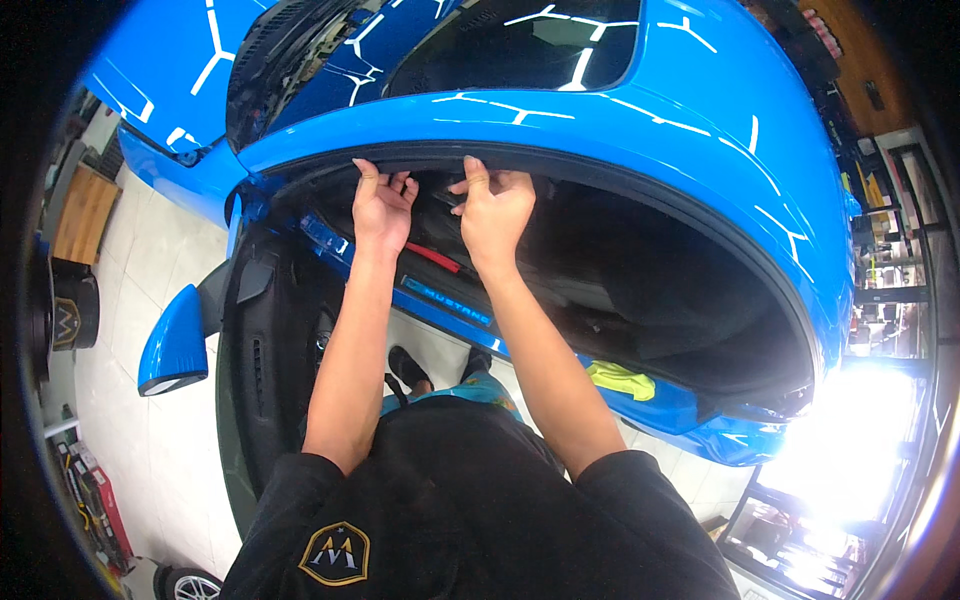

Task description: The person removes a black rubber weatherstrip from the driver-side door frame of a blue car, then installs a new weatherstrip along the door opening. They use an orange plastic trim tool to tuck and secure the strip into place.

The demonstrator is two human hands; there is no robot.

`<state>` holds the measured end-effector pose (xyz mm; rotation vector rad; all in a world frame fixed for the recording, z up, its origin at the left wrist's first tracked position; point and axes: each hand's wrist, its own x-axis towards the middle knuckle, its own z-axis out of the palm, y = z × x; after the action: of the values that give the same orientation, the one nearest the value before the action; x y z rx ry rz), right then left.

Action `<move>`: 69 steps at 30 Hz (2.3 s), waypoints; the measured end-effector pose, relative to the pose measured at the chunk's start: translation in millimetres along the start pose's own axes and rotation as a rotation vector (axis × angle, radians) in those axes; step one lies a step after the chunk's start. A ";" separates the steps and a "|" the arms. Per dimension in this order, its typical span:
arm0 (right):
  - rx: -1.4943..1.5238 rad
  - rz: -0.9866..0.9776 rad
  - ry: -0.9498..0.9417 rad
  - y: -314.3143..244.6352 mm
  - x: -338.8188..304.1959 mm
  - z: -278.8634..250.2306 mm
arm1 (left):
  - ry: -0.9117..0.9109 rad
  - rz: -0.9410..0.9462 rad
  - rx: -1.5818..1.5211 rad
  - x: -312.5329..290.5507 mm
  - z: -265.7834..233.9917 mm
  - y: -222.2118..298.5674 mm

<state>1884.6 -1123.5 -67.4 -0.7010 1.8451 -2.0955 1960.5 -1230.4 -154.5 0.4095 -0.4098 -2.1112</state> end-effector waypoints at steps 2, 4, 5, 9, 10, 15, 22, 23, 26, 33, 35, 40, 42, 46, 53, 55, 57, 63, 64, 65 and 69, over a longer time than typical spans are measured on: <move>0.012 -0.031 0.002 1.1 0.7 0.0 | -0.015 0.002 -0.060 -0.2 5.0 -0.9; 0.062 -0.042 -0.025 5.7 1.8 -1.7 | -0.023 0.006 -0.102 -0.8 6.1 -1.5; 0.084 -0.046 -0.039 6.7 2.6 -3.2 | -0.020 -0.009 -0.107 -0.3 5.6 -1.4; 0.120 -0.011 -0.072 5.3 3.8 -5.0 | -0.009 -0.018 -0.136 -2.0 8.3 -0.7; 0.126 -0.007 -0.076 5.1 4.4 -4.8 | -0.009 -0.015 -0.144 -2.5 9.1 0.0; 0.073 0.048 -0.105 3.7 5.9 -12.1 | -0.001 -0.041 -0.166 -5.4 10.5 0.8; 0.083 0.043 -0.170 1.1 7.6 -14.6 | 0.139 -0.025 -0.186 -2.8 29.9 4.5; 0.085 0.057 -0.183 1.5 8.5 -17.6 | 0.144 -0.027 -0.176 -3.4 32.0 4.4; 0.110 0.077 -0.196 1.2 7.9 -19.8 | 0.092 -0.009 -0.156 -4.1 27.9 5.6; 0.137 0.045 -0.172 -3.7 6.4 -8.6 | 0.152 -0.059 -0.101 -4.8 26.0 7.3; 0.092 0.044 -0.162 0.7 4.5 -5.0 | 0.177 -0.071 -0.080 -6.8 31.4 9.1; 0.198 -0.005 -0.078 0.5 3.9 11.1 | 0.192 -0.092 -0.054 -4.6 31.6 12.4; 0.210 -0.008 -0.060 1.1 3.0 13.4 | 0.197 -0.098 -0.041 -4.7 30.9 12.9; 0.170 0.030 -0.046 -3.0 2.2 14.8 | 0.177 -0.092 -0.047 -3.2 23.6 15.0; 0.216 0.165 -0.082 3.8 -8.8 -4.9 | 0.147 -0.260 -0.242 -59.2 -16.9 -30.0; 0.178 0.171 -0.112 12.7 -10.9 -16.4 | 0.129 -0.283 -0.324 -87.2 -20.7 -47.0; 0.242 0.197 -0.232 17.7 -7.7 -28.1 | 0.112 -0.258 -0.368 -99.5 -23.1 -61.1; 0.703 0.421 -0.562 -10.8 16.8 -47.0 | 0.087 -0.077 -0.380 -91.3 -24.2 -60.8; 0.718 0.421 -0.541 -5.6 12.6 -40.8 | 0.074 -0.040 -0.380 -87.3 -25.5 -59.4; 0.665 0.362 -0.465 7.0 7.8 -34.4 | 0.072 -0.010 -0.333 -83.2 -27.6 -59.1; 0.510 0.075 -0.181 31.7 -9.3 -7.7 | 0.016 0.024 -0.158 -76.6 -42.1 -71.4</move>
<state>1884.8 -1117.3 -100.8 -0.6479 1.1512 -2.2325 1967.0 -1134.1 -213.1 0.3276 -0.2359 -2.0986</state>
